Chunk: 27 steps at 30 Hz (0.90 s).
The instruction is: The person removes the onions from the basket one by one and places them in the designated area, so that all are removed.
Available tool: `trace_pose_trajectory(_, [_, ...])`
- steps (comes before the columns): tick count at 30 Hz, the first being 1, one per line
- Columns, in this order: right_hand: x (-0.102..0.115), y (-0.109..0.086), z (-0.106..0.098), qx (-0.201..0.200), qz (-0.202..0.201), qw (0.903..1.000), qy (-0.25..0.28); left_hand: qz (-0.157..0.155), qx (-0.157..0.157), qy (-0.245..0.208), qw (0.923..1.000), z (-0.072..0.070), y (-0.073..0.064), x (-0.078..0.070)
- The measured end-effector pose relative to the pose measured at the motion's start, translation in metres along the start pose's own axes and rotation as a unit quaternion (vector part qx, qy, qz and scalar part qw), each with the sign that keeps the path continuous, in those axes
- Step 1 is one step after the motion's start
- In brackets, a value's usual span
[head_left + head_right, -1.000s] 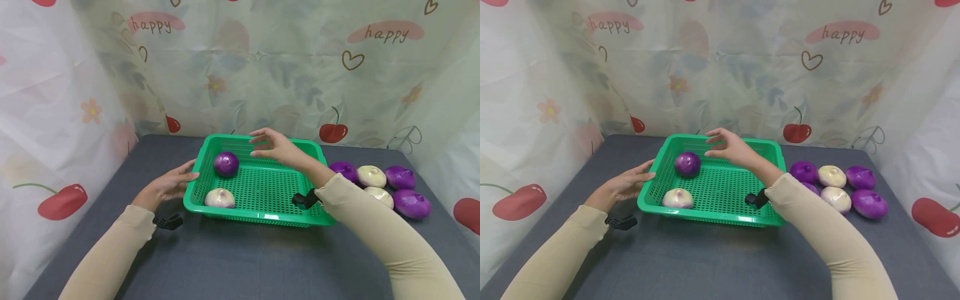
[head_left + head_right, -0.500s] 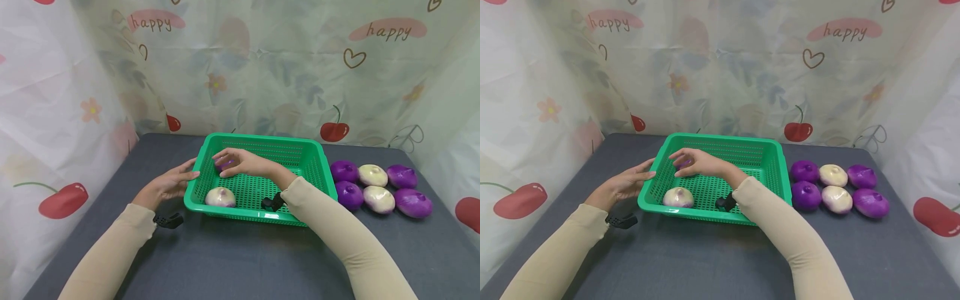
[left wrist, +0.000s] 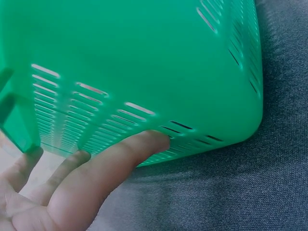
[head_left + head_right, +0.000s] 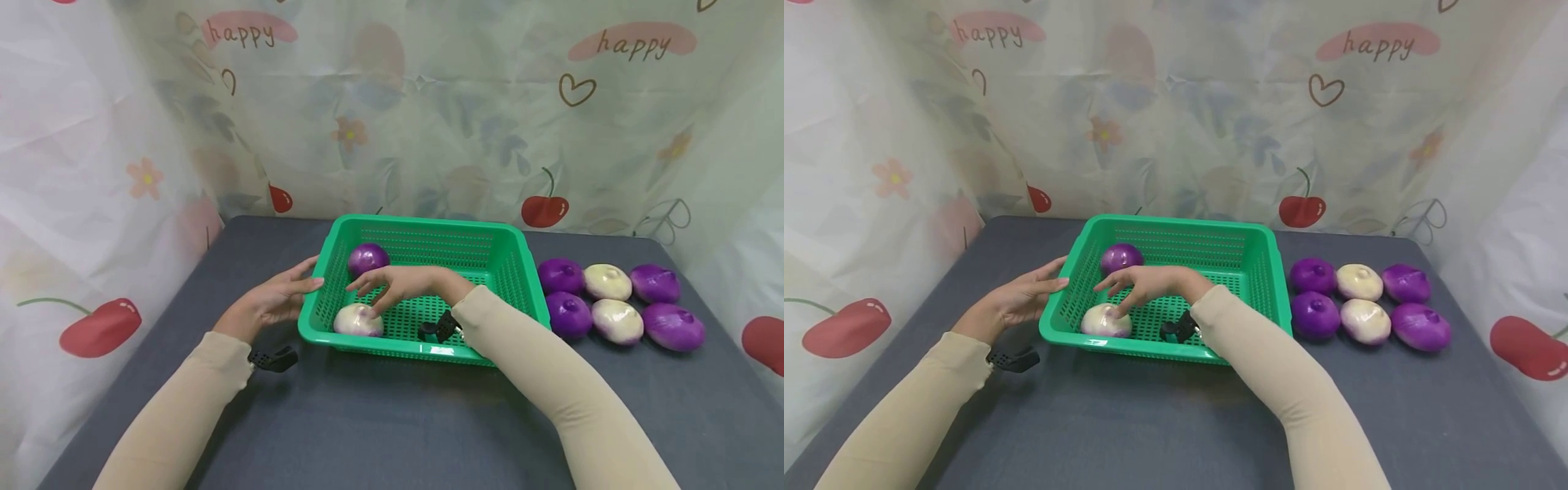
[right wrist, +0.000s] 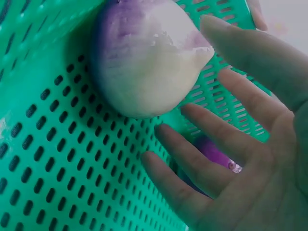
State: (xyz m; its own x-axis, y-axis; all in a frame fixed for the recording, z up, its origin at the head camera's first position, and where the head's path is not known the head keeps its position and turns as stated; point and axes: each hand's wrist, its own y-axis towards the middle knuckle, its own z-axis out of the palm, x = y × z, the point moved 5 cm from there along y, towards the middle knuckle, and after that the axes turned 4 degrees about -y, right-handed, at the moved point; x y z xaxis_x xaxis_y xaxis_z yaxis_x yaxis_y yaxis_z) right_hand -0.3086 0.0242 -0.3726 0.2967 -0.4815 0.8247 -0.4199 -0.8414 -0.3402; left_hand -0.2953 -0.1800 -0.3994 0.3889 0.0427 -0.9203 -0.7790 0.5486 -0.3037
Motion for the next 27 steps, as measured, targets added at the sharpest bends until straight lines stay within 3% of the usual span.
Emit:
trace_pose_trajectory(11, [-0.0085, 0.0065, 0.0074, 0.041, 0.018, 0.9988, -0.017, 0.000, 0.005, -0.005, 1.0000, 0.0017, -0.0022, -0.0012])
trace_pose_trajectory(27, [-0.0103, 0.0052, 0.0100, 0.053, 0.038, 0.9978, -0.009, -0.001, 0.005, -0.001, 1.0000, 0.0015, -0.0022, -0.0019])
